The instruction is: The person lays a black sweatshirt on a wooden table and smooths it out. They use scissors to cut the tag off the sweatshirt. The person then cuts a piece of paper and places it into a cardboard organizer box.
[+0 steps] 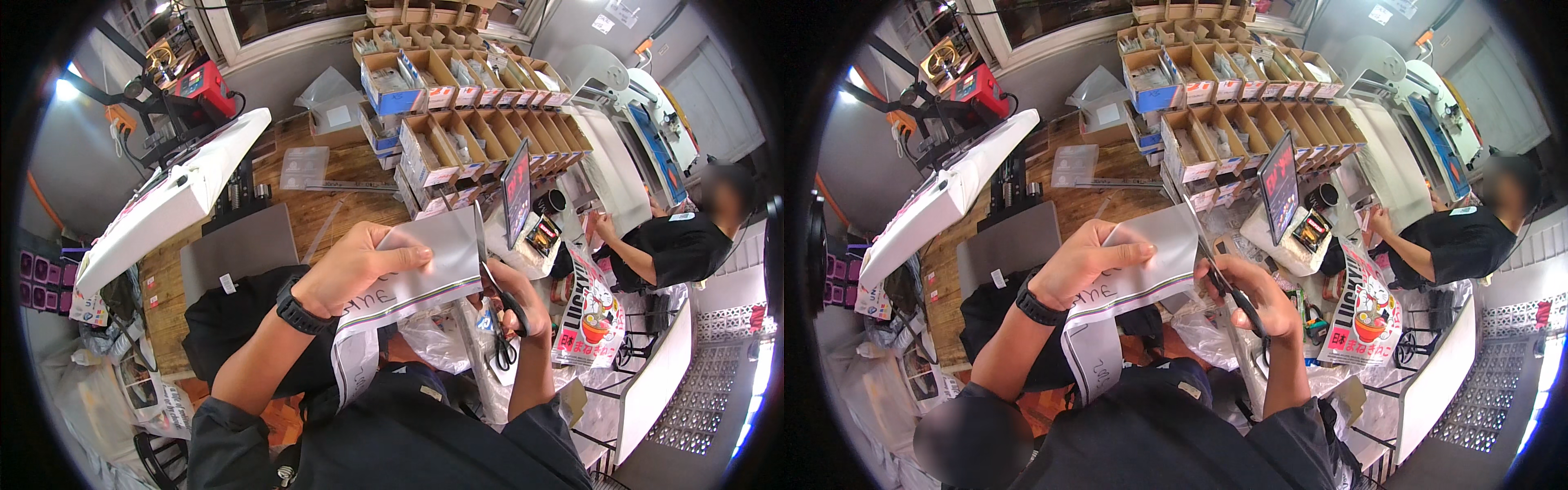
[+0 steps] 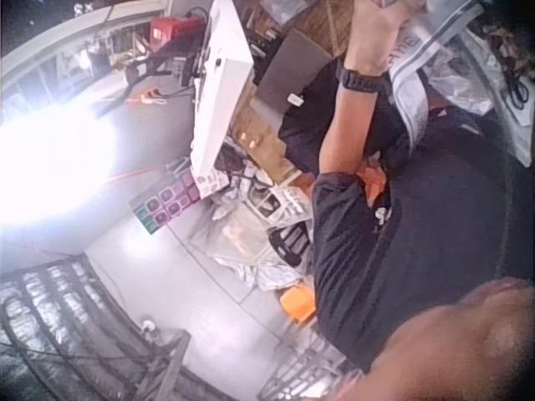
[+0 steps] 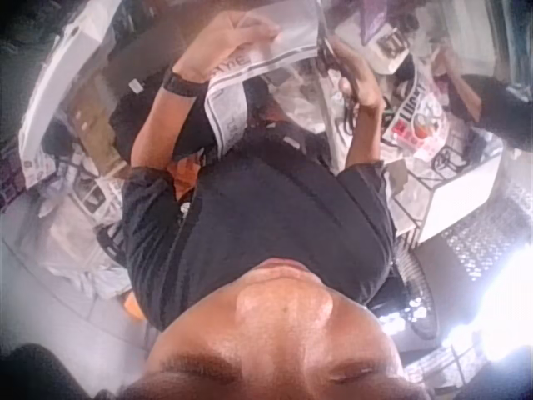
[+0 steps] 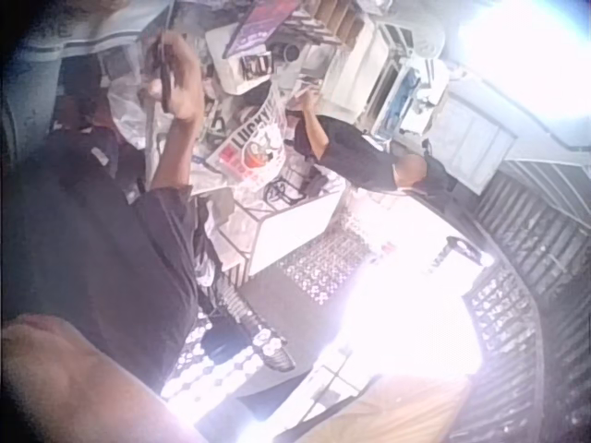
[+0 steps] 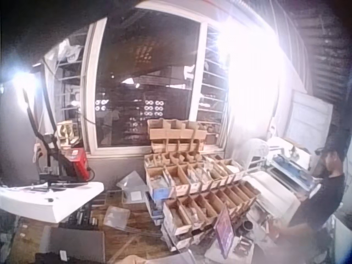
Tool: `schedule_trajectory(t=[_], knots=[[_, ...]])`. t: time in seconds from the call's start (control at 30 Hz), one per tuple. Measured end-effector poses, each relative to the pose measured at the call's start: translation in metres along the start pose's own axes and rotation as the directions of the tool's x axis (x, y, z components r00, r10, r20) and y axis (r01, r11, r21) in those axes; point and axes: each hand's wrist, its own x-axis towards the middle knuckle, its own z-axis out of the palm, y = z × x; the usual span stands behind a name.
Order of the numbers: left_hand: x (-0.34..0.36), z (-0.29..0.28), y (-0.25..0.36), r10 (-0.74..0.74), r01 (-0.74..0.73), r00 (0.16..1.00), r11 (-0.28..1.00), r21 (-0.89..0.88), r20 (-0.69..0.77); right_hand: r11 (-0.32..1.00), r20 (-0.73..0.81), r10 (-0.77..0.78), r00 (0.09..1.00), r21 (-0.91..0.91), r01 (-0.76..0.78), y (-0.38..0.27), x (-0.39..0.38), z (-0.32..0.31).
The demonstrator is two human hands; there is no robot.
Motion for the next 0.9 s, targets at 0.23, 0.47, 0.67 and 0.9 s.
schedule_trajectory(t=[0.23,0.47,0.67,0.9], knots=[[0.0,-0.001,0.0,0.003,-0.003,1.0,1.0,-0.027,0.003,0.999,0.023,0.044,0.999,-0.024,-0.043,0.006,-0.009,-0.001],[0.001,0.001,-0.006,0.014,-0.015,1.0,1.0,0.014,0.023,0.998,0.035,0.036,0.999,-0.056,-0.034,0.006,-0.009,0.0],[0.002,-0.003,-0.015,0.021,-0.021,1.0,0.997,0.069,0.003,1.0,-0.027,0.005,1.0,-0.028,-0.006,0.006,0.001,0.003],[0.001,-0.004,-0.015,0.019,-0.017,1.0,0.998,0.068,-0.024,0.999,-0.023,0.01,1.0,-0.033,-0.011,-0.005,0.004,0.003]])
